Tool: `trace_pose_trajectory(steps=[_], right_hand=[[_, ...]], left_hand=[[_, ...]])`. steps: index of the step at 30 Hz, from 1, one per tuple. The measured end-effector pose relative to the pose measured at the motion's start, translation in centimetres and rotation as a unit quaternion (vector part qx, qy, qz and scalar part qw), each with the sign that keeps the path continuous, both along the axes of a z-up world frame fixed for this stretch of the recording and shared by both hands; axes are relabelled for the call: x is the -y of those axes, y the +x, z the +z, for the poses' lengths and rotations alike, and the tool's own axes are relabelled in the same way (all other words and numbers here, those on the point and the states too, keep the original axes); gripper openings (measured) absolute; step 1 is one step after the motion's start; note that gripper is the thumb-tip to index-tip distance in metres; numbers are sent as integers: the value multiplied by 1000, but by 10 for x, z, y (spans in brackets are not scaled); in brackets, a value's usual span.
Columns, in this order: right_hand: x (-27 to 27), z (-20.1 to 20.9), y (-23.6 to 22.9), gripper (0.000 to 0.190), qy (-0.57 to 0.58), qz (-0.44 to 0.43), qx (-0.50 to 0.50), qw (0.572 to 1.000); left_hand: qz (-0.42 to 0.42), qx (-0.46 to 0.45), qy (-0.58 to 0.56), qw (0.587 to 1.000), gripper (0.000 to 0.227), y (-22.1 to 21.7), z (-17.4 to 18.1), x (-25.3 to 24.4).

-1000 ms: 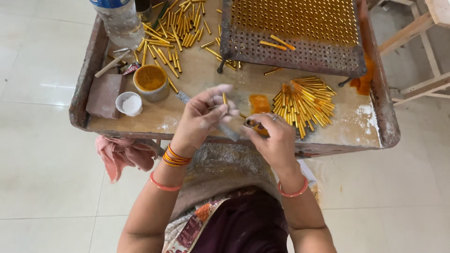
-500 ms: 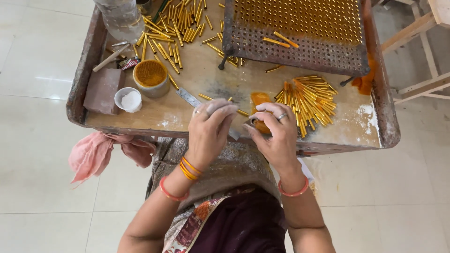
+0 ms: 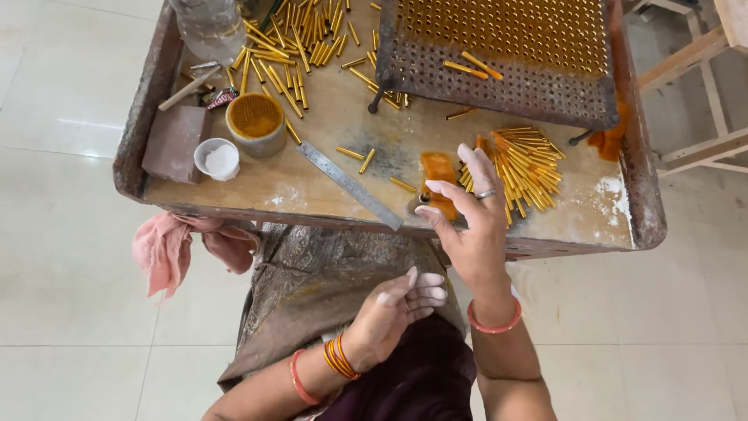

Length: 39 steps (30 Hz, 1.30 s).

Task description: The person repeatedly picks up small gold-colored metal tubes, inserts a small white piece into one end, and places the assembled tube into a perforated metal tray. The person works at a cluttered table with many loose tubes, a ruler, and small containers.

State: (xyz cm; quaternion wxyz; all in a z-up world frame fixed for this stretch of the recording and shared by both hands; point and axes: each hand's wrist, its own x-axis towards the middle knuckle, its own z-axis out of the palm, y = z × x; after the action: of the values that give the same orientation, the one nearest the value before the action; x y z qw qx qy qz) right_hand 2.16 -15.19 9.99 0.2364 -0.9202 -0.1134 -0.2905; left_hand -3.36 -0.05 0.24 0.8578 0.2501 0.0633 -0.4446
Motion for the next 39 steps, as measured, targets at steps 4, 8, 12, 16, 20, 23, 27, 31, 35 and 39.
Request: trace_pose_trajectory(steps=[4,8,12,16,20,23,27,31,35,39], right_hand=[[0,0,3,32,42,2,-15,999],[-5,-2,-15,18,243,33,-2,969],[-26,-9,-48,7,324,132,42,936],[-37,-35,-62,9,297,162,35,940],[-13,-49,-61,20,427,127,76,892],[0,-51,-60,24,470,110,95,871],[3,-51,-60,25,421,91,109,896],[0,-53,-64,24,385,86,85,915],[-3,-65,-67,18,422,94,73,899],[-5,-66,-73,11,461,81,69,881]], left_hand=[[-17,7,-6,1000,43,2,16,8],[-7,15,-21,1000,45,13,14,16],[82,-5,-97,992,37,22,-37,61],[129,20,-164,978,29,16,-27,56],[145,254,29,956,26,27,34,14],[184,452,207,848,27,33,64,-8],[200,571,310,733,35,36,88,-14],[176,550,342,741,28,35,74,-3],[191,569,348,720,15,34,62,-7],[181,450,249,838,25,28,54,-10]])
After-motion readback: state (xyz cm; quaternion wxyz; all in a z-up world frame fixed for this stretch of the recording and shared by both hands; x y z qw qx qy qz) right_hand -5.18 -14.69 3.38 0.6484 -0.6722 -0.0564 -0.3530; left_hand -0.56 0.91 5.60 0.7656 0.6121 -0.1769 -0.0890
